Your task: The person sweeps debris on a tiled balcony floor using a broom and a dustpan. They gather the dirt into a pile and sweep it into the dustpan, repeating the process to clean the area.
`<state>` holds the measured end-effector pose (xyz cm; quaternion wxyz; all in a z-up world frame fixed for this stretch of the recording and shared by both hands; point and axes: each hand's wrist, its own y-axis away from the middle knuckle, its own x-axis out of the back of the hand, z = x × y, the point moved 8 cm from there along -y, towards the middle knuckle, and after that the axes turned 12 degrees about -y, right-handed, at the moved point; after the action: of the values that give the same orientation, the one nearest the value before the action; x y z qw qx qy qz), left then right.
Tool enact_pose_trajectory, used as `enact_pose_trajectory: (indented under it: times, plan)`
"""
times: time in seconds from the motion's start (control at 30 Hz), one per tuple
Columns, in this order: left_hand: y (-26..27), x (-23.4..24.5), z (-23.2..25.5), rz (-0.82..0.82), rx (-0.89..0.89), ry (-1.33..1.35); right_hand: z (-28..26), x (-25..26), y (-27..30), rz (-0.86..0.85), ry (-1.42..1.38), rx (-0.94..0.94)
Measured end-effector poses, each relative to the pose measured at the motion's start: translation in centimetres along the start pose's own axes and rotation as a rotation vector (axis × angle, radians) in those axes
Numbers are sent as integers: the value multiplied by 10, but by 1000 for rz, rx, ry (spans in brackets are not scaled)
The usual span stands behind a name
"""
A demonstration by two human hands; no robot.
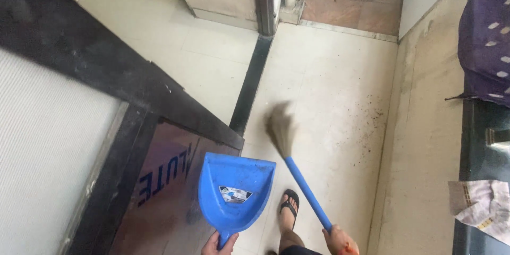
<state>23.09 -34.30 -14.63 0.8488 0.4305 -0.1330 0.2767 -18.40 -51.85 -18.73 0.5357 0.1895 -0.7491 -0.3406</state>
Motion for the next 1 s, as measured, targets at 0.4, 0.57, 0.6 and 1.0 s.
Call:
enact_pose_trajectory:
  times: [0.4,0.57,0.6,1.0]
  plan:
    - [-87,-41,226,-178,-62,56,-95,-1,-62,-50,-229,-302]
    - [-146,-47,271,-197,-149,-19,-141,23,-102,-90,-77,-99]
    - [-156,-45,271,-187,-133,-45,-161,20,-120,-109,-68,-85]
    - [-211,-53,292,18,-186,49,-176,29,-162,33,-358,-463]
